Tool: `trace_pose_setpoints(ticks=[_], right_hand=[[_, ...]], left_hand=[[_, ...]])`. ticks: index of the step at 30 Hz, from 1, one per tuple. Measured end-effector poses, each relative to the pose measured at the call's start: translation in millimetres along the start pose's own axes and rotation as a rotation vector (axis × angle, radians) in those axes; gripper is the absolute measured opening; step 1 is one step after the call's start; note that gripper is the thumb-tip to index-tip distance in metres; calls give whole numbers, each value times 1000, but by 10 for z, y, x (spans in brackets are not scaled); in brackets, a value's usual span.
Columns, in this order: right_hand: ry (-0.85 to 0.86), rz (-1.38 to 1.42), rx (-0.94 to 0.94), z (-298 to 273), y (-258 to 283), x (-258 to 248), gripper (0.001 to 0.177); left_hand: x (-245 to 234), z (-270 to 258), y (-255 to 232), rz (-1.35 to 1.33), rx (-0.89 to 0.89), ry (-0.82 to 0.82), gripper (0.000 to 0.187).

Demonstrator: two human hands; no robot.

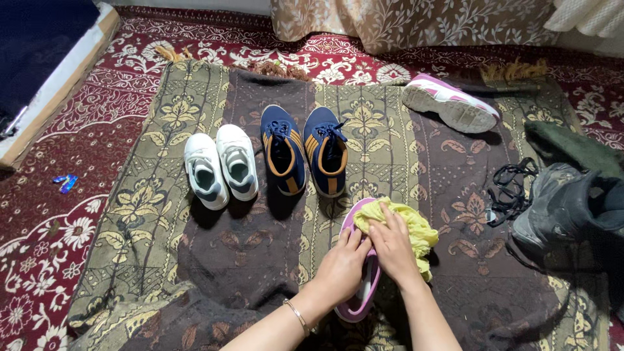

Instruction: The person sits on a patterned rug and re-laces a blue sneaker with orange accents, threading the laces through the eyelets and tying a knot. The person then picks up a pink sneaker and begins to adjust its laces.

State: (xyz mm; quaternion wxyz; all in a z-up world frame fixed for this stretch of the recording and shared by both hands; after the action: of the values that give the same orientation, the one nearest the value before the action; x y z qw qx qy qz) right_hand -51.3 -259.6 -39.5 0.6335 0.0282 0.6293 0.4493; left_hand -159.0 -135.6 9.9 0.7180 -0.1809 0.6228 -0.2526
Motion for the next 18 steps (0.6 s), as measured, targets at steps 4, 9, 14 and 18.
trace_pose_setpoints(ticks=[4, 9, 14, 18], right_hand=[[-94, 33, 64, -22, -72, -29, 41], [60, 34, -9, -41, -81, 4, 40], [-91, -92, 52, -5, -253, -45, 44], [-3, 111, 21, 2, -314, 0, 42]], left_hand=[[84, -15, 35, 52, 1, 25, 70], [51, -3, 26, 61, 8, 26, 67], [3, 12, -11, 101, -2, 112, 78], [-33, 26, -30, 102, 1, 104, 78]])
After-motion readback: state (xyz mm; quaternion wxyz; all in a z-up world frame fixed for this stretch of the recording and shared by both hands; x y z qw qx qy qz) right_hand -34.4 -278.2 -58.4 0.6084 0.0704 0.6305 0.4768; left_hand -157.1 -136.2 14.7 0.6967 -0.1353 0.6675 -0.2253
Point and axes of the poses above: each hand's wrist, its own z-axis towards the middle knuckle, its own x-axis out of the palm, y = z × x, the point moved 3 cm from there along z, towards the middle knuckle, and after that the axes turned 1 degree about -x, right-handed, at the moved point
